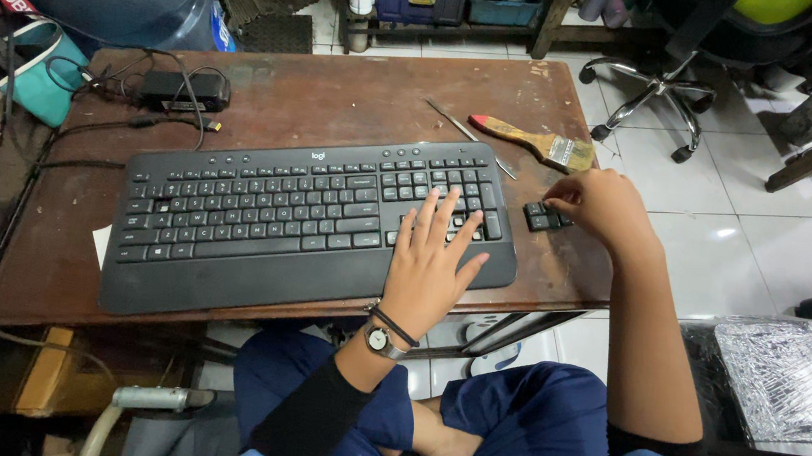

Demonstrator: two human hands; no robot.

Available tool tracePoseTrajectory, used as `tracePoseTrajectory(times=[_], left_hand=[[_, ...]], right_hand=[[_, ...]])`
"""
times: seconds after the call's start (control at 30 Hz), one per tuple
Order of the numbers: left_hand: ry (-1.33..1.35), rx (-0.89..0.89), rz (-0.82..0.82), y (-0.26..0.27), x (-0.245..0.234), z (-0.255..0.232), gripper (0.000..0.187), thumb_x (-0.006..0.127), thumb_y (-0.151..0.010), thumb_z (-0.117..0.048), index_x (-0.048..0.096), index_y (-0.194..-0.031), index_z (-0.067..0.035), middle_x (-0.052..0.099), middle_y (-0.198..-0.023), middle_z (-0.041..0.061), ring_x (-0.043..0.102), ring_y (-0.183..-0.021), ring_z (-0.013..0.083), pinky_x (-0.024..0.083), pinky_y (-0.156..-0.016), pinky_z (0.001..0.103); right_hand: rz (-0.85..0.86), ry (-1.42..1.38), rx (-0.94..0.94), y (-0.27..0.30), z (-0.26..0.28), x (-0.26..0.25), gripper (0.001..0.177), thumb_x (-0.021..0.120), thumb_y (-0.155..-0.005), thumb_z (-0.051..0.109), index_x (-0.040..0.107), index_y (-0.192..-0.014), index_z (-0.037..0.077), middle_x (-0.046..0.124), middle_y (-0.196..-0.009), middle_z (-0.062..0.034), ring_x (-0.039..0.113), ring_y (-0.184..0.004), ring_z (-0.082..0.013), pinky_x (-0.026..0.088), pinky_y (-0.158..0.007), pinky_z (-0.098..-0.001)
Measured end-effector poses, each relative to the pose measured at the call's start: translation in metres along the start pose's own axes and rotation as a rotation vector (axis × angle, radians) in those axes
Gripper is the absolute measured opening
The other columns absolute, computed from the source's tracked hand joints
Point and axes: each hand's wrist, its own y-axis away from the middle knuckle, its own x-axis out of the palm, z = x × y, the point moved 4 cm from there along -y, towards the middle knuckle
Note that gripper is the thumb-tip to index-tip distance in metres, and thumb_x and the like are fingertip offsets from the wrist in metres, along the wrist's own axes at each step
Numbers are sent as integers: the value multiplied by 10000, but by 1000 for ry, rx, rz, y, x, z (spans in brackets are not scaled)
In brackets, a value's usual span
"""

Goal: The person removes individual keys from a black computer keyboard using their fingers and a small metal tool. They then use a paintbrush to clean the keycaps and the spaces on the keyboard base before placing the keys back into their original positions.

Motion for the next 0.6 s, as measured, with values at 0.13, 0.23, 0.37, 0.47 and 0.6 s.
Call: tracePoseTrajectory(times=[0.13,0.23,0.37,0.47,0.6], left_hand=[[-23,10,-22,0,1,1,488,518,-1025,-470,575,-1406,-170,407,-1543,197,334,-1478,404,311,-1139,575],[-27,3,-29,0,0,0,545,500,-1026,-493,495,-1484,-198,400,-1549,188,332,-1481,405,310,-1144,580],[14,-6,-39,-1,-1,1,547,528,-1015,-483,506,-1461,-166,393,-1553,188,336,-1478,405,301,-1151,584],[253,-62,-103,-5,-26,3,550,533,-1022,-396,459,-1509,-151,368,-1556,202,314,-1470,447,278,-1162,617],[547,-153,-245,2,-72,15,461,544,-1022,-233,518,-1467,-112,389,-1510,193,280,-1455,486,219,-1165,656]], right_hand=[[27,10,21,-13,-17,17,215,678,-885,401,794,-1040,308,791,-942,-21,723,-969,-374,564,-893,-503],[50,-13,44,-9,-13,13,227,671,-890,416,792,-1054,316,789,-961,-20,718,-994,-371,563,-897,-495],[38,-18,18,-14,-19,20,208,676,-900,361,792,-1055,286,787,-972,-43,714,-996,-386,563,-886,-507],[36,-51,27,-13,-19,17,199,663,-919,351,786,-1058,278,784,-976,-56,711,-1003,-393,563,-888,-519],[84,-152,47,-1,-4,-1,230,688,-880,374,787,-1057,265,782,-1017,-79,697,-1053,-411,554,-924,-542]])
